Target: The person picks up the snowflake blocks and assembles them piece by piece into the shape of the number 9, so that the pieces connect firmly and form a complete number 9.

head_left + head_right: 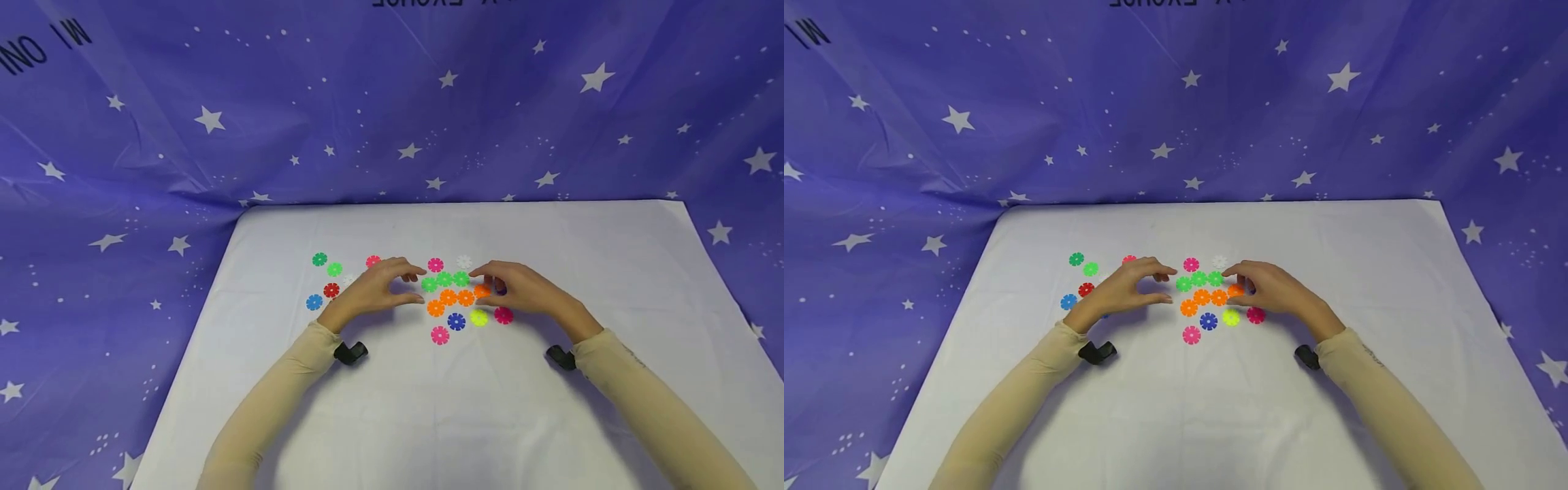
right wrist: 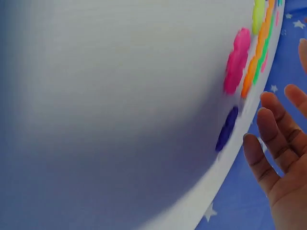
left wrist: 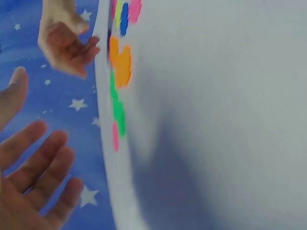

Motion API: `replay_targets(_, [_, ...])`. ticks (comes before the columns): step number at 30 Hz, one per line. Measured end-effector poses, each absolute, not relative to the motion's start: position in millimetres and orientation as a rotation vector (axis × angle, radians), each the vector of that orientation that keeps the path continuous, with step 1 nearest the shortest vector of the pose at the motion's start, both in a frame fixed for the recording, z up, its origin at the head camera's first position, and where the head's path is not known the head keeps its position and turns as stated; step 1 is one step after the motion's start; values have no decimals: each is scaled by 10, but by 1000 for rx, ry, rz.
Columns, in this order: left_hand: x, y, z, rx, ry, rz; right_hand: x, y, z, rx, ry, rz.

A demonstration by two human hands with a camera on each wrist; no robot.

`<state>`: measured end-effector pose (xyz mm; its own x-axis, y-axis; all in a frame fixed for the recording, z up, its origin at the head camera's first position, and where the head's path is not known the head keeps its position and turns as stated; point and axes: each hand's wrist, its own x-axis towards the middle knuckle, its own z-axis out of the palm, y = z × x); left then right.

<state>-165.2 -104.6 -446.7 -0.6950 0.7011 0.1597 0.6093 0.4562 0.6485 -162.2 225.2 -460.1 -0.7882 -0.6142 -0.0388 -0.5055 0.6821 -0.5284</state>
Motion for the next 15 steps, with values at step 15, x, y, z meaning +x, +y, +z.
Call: replay_targets(15, [-1808,-705,-4790,1086,2361,969,-1710,2031,-4696,-921,2617,-614])
